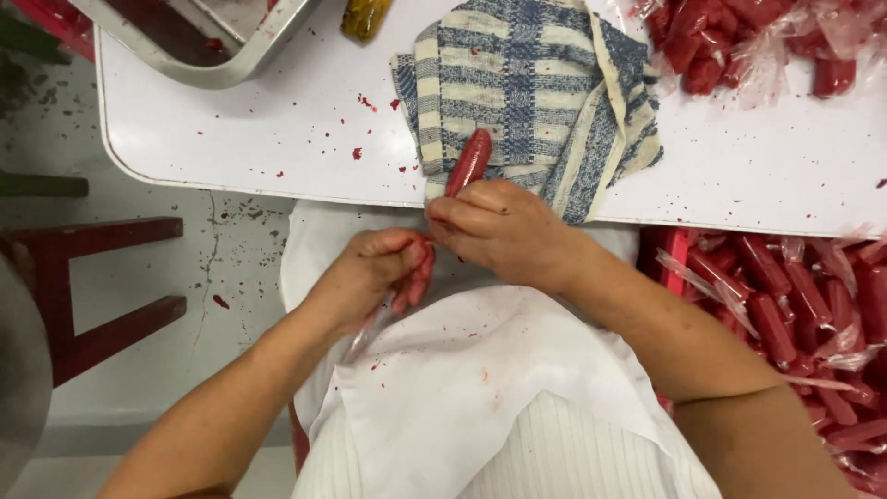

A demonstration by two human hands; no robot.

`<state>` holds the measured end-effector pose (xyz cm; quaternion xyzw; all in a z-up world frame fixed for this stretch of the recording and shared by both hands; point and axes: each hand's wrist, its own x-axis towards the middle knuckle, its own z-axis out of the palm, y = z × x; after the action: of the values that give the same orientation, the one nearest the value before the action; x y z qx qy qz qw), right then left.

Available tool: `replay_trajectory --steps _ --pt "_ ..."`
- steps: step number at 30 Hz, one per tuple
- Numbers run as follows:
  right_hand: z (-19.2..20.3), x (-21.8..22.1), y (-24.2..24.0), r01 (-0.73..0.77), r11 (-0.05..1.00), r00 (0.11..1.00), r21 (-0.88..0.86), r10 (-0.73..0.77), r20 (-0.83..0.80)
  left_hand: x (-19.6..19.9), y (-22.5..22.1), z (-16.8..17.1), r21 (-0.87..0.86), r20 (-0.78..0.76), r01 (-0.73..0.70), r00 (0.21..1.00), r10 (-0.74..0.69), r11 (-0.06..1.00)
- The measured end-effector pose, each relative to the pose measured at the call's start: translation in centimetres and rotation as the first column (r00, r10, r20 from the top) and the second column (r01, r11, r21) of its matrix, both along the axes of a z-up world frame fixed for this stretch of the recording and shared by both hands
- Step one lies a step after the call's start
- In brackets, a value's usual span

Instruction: Manually wrapping and sealing small sausages in plastic film at a high production pace.

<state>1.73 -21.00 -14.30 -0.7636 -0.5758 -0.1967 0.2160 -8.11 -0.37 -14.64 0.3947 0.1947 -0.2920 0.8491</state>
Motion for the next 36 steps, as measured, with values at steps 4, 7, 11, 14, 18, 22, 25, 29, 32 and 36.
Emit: replay_trajectory --steps 4,7,11,14,18,22,25,29,32,36 --pt "7.2 1.3 -0.8 -0.217 0.970 0.849 0.106 0.241 -0.471 2.9 2.2 4.9 0.490 0.735 -0.194 0.617 -0.283 0.850" --pt "8.7 1.1 -1.8 -0.192 0.902 0.422 0.386 0.431 -0.798 4.6 2.5 7.2 0.529 0.837 -0.542 0.206 -0.507 0.653" --pt "9.8 -1.4 -1.0 0.439 0.695 -0.198 0.570 0.693 -0.693 4.3 -1.8 3.3 0.354 0.934 -0.560 0.257 -0.249 0.749" --pt "4.4 -2.1 -1.1 0.673 0.536 -0.120 0.511 0.760 -0.639 3.4 -4.4 2.1 0.274 0.842 -0.473 0.539 0.030 0.837" --pt "3.3 -0.9 0.4 0.675 0.480 0.145 0.560 0.658 -0.739 3.8 -6.7 1.3 0.199 0.781 -0.389 0.617 0.094 0.900" --pt "5.8 0.2 0.8 0.471 0.617 0.684 0.630 0.196 -0.703 5.6 -3.8 7.4 0.344 0.939 -0.587 0.236 -0.252 0.733" --pt "8.3 0.5 -0.2 0.352 0.761 0.822 0.544 0.026 -0.569 6.2 -2.2 10.4 0.410 0.901 -0.598 0.149 -0.407 0.688" --pt "10.7 2.0 -2.1 0.120 0.934 0.876 0.337 0.060 -0.479 7.4 -1.3 11.9 0.463 0.782 -0.761 0.107 -0.614 0.455" --pt "12.4 3.0 -2.4 0.104 0.992 0.944 0.064 -0.079 -0.320 8.7 -0.9 10.5 0.394 0.651 -0.892 0.101 -0.752 0.222" --pt "10.9 4.4 -3.3 0.050 0.999 0.886 0.018 -0.036 -0.462 9.8 -0.9 10.1 0.384 0.596 -0.908 0.105 -0.796 0.167"
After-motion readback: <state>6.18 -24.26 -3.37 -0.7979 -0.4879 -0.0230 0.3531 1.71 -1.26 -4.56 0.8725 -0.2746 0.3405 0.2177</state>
